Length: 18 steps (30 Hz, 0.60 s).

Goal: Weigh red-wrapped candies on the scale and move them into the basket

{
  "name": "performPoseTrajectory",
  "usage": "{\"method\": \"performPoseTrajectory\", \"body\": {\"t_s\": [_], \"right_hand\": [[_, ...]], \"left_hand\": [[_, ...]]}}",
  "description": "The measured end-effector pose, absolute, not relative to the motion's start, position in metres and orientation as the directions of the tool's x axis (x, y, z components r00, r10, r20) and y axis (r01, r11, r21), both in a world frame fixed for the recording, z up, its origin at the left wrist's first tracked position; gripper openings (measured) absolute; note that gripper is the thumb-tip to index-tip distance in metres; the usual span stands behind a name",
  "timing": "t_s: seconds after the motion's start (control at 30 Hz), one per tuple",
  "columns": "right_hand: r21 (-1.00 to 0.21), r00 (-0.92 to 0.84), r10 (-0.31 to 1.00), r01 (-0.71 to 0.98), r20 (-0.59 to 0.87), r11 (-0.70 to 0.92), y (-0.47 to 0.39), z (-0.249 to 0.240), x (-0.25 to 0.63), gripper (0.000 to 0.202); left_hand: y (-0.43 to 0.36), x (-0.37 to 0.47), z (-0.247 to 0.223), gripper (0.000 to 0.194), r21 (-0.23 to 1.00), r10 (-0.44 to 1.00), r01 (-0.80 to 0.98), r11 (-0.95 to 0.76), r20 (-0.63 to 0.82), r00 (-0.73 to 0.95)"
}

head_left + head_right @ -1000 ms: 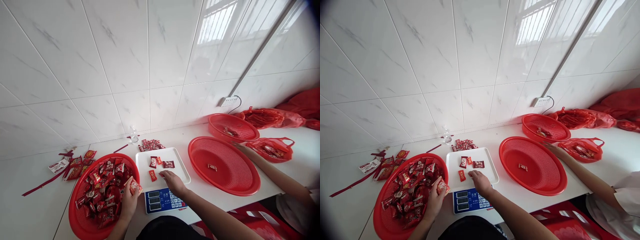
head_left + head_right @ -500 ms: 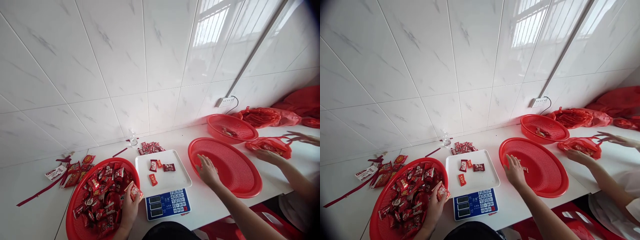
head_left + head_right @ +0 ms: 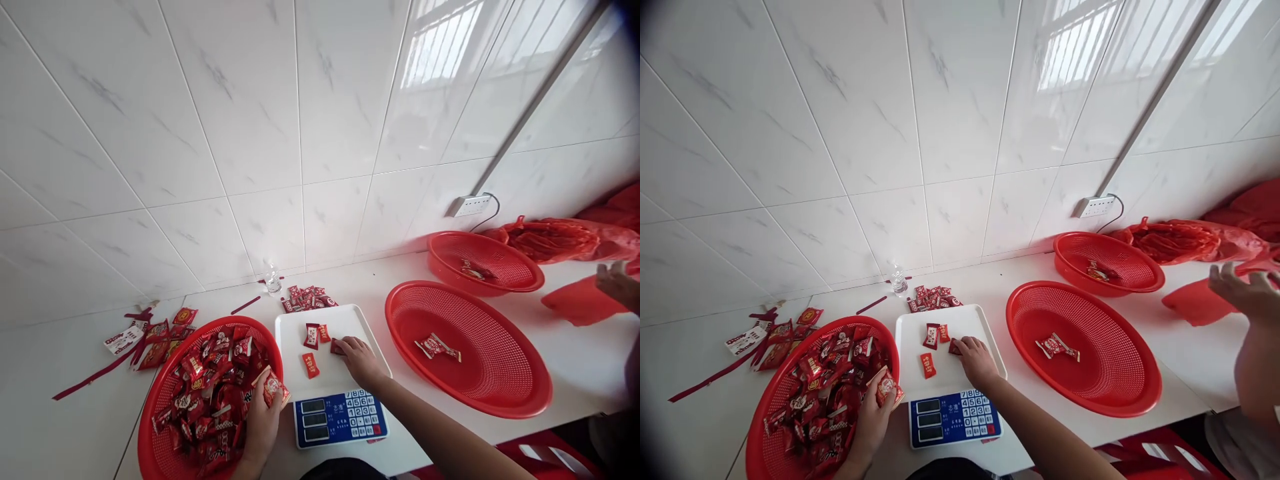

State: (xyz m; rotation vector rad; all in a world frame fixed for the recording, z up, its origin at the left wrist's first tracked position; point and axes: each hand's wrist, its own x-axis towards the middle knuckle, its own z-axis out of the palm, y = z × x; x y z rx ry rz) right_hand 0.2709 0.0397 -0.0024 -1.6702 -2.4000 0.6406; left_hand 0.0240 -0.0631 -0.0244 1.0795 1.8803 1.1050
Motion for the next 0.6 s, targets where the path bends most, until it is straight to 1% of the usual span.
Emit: {"method": "performPoseTrajectory", "body": {"t_s": [0.1, 0.17, 0.27, 0.33, 0.43, 0.5, 0.53, 0.6], "right_hand": [[-0.496, -0.365, 0.927, 0.822, -0.082, 0.280, 0.035, -0.005, 0.275, 0.038], [-0.565, -0.334, 0.941, 0.787, -0.055, 0.247, 0.033, -0.009, 0.279, 0.037], [-0.663, -0.237, 0.971, 0.726, 0.007, 0.182, 0.033, -0.013, 0.294, 0.038], [-0.694, -0.133, 0.990, 0.707, 0.055, 0.133, 0.036, -0.013, 0.310, 0.038], [-0.685, 0.062, 0.991, 0.728, 0.120, 0.037, 0.046, -0.004, 0.344, 0.039], [-0.652, 0.180, 0.975, 0.757, 0.130, -0.053, 0.052, 0.003, 0.366, 0.042], [-0.617, 0.226, 0.966, 0.781, 0.129, -0.101, 0.055, 0.006, 0.375, 0.043], [-0.509, 0.275, 0.950, 0.845, 0.148, -0.165, 0.056, 0.008, 0.383, 0.047]], "left_hand": [[-0.062, 0.024, -0.025, 0.046, 0.899, 0.899, 0.334, 0.284, -0.129, -0.418], [-0.061, 0.024, -0.026, 0.045, 0.896, 0.899, 0.342, 0.283, -0.123, -0.421], [-0.062, 0.025, -0.026, 0.045, 0.906, 0.900, 0.336, 0.258, -0.099, -0.425], [-0.062, 0.025, -0.025, 0.045, 0.914, 0.903, 0.324, 0.244, -0.093, -0.419], [-0.063, 0.024, -0.024, 0.045, 0.909, 0.907, 0.325, 0.260, -0.115, -0.404], [-0.063, 0.023, -0.023, 0.046, 0.903, 0.907, 0.329, 0.276, -0.131, -0.401], [-0.063, 0.023, -0.023, 0.046, 0.903, 0.906, 0.327, 0.277, -0.133, -0.402], [-0.063, 0.023, -0.023, 0.045, 0.907, 0.907, 0.323, 0.270, -0.127, -0.403]]}}
